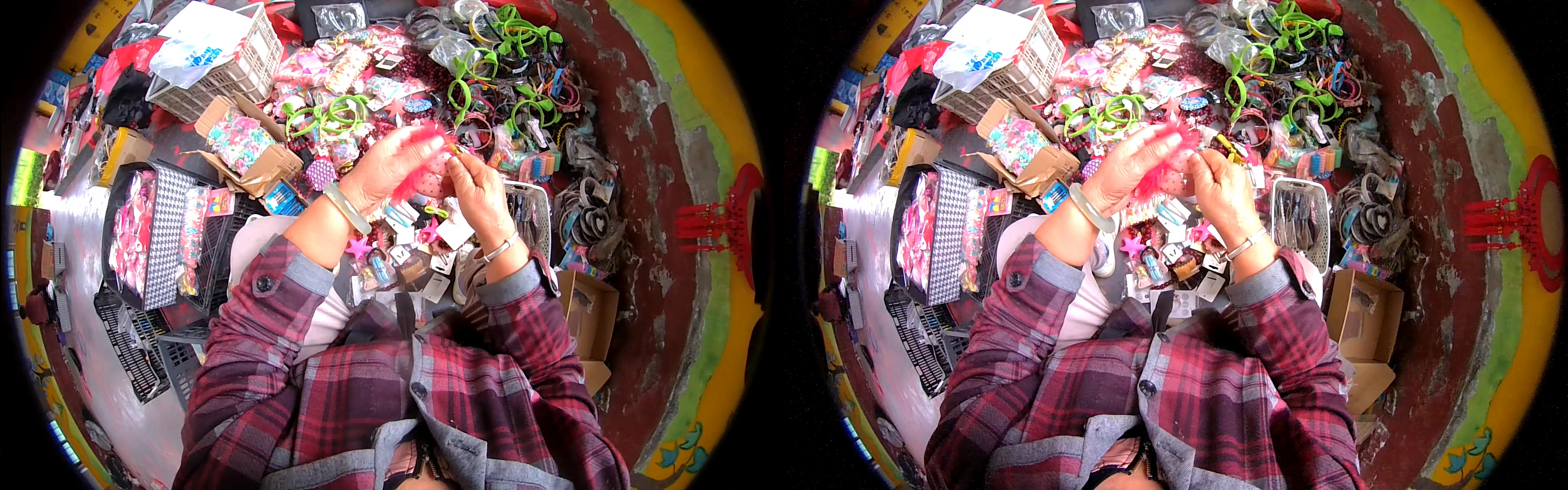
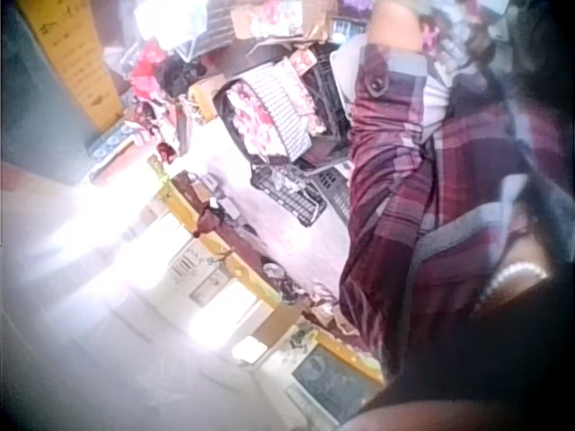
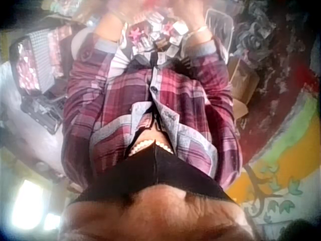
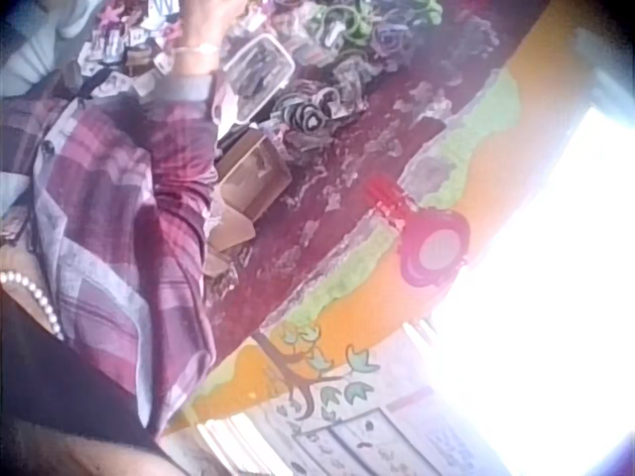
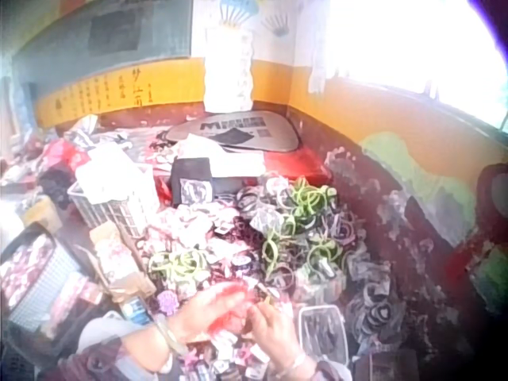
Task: The person sits on the floor and sorts through a large pile of hair accessories, picking up items like hair clips and scrunchies, examining them, and placing them into a nearby box or basket.
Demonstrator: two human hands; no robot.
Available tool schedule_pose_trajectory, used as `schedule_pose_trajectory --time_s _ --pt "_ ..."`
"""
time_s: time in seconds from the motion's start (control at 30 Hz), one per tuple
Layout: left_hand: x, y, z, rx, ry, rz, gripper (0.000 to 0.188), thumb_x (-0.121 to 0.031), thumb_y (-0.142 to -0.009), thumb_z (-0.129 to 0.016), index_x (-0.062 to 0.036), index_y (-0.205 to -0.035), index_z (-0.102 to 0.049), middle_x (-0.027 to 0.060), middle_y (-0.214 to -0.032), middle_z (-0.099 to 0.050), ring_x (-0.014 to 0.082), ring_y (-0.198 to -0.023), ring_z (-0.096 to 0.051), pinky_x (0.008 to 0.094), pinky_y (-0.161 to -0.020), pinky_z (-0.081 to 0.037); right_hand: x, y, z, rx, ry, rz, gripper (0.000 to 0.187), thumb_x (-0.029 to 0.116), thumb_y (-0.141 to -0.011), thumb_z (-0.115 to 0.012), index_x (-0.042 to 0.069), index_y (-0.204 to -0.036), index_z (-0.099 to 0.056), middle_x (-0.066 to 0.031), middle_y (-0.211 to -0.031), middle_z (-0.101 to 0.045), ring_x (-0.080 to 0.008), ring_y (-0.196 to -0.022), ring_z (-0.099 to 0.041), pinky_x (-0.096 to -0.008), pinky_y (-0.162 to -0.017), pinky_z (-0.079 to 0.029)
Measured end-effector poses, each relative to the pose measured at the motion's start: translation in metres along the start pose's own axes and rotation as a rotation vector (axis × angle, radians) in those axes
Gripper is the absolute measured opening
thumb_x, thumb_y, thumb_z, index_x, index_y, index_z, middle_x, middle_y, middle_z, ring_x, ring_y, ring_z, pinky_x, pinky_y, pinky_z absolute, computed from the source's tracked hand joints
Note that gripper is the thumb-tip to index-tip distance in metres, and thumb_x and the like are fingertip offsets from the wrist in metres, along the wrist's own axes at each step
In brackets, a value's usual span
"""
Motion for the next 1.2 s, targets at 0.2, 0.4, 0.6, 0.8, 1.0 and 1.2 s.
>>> schedule_pose_trajectory --time_s 0.2,0.4,0.6,0.8,1.0,1.2 --pt "-0.002 0.002 0.002 -0.003 -0.018 -0.04 0.034 -0.006 -0.082 -0.058 -0.0016 -0.114 -0.047 0.0065 -0.106 -0.055 0.0147 -0.096 -0.055 0.0275 -0.083 -0.046 -0.007 -0.002 -0.001 0.015 -0.111 -0.017 0.025 0.025 -0.086 -0.054 0.002 -0.078 -0.058 -0.0095 -0.063 -0.058 -0.0179 -0.059 -0.058 -0.0313 -0.054 -0.043" --pt "0.016 0.001 0.007 0.038 0.03 0.015 0.034 -0.007 -0.083 -0.057 -0.0022 -0.115 -0.047 0.0072 -0.106 -0.056 0.0157 -0.097 -0.056 0.0299 -0.083 -0.047 -0.021 0.0 -0.022 0.127 -0.658 -0.208 0.015 0.015 -0.088 -0.055 0.0 -0.086 -0.058 0.0005 -0.071 -0.058 -0.0062 -0.062 -0.054 -0.021 -0.056 -0.046" --pt "0.013 0.003 -0.002 0.075 0.01 0.057 0.039 -0.011 -0.083 -0.059 -0.0028 -0.119 -0.046 0.0061 -0.108 -0.055 0.0152 -0.098 -0.056 0.0294 -0.084 -0.047 -0.022 -0.002 -0.016 0.101 -0.716 -0.203 0.016 0.016 -0.09 -0.051 0.002 -0.086 -0.058 0.0006 -0.072 -0.058 -0.0058 -0.059 -0.053 -0.0201 -0.053 -0.046" --pt "0.017 0.004 0.003 0.091 0.002 0.174 0.04 -0.01 -0.081 -0.061 -0.0036 -0.118 -0.047 0.0043 -0.103 -0.058 0.0123 -0.091 -0.058 0.026 -0.076 -0.048 -0.019 -0.002 -0.008 0.06 -0.599 -0.155 0.023 0.021 -0.091 -0.049 0.001 -0.087 -0.059 0.0021 -0.069 -0.056 -0.0042 -0.058 -0.049 -0.0193 -0.05 -0.041" --pt "0.02 0.013 0.0 0.122 -0.032 0.262 0.037 -0.008 -0.078 -0.063 -0.0029 -0.113 -0.049 0.0057 -0.1 -0.06 0.0146 -0.088 -0.06 0.0274 -0.073 -0.05 -0.021 -0.001 -0.012 0.107 -0.493 -0.151 0.027 0.026 -0.091 -0.049 0.001 -0.086 -0.06 0.004 -0.067 -0.054 -0.0036 -0.059 -0.048 -0.0183 -0.053 -0.039" --pt "0.02 0.009 -0.016 0.26 0.033 0.254 0.034 -0.008 -0.079 -0.062 -0.0013 -0.11 -0.051 0.0095 -0.101 -0.061 0.0189 -0.09 -0.061 0.0321 -0.075 -0.052 -0.025 0.003 0.032 -0.037 -0.593 -0.129 0.027 0.025 -0.09 -0.051 0.003 -0.076 -0.058 0.0 -0.065 -0.057 -0.0074 -0.057 -0.052 -0.02 -0.052 -0.042"
Point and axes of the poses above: each hand's wrist, its own y-axis away from the middle knuckle, its own z-axis out of the back of the hand, x = y × z, the point moved 9 cm from there along -y, towards the middle knuckle
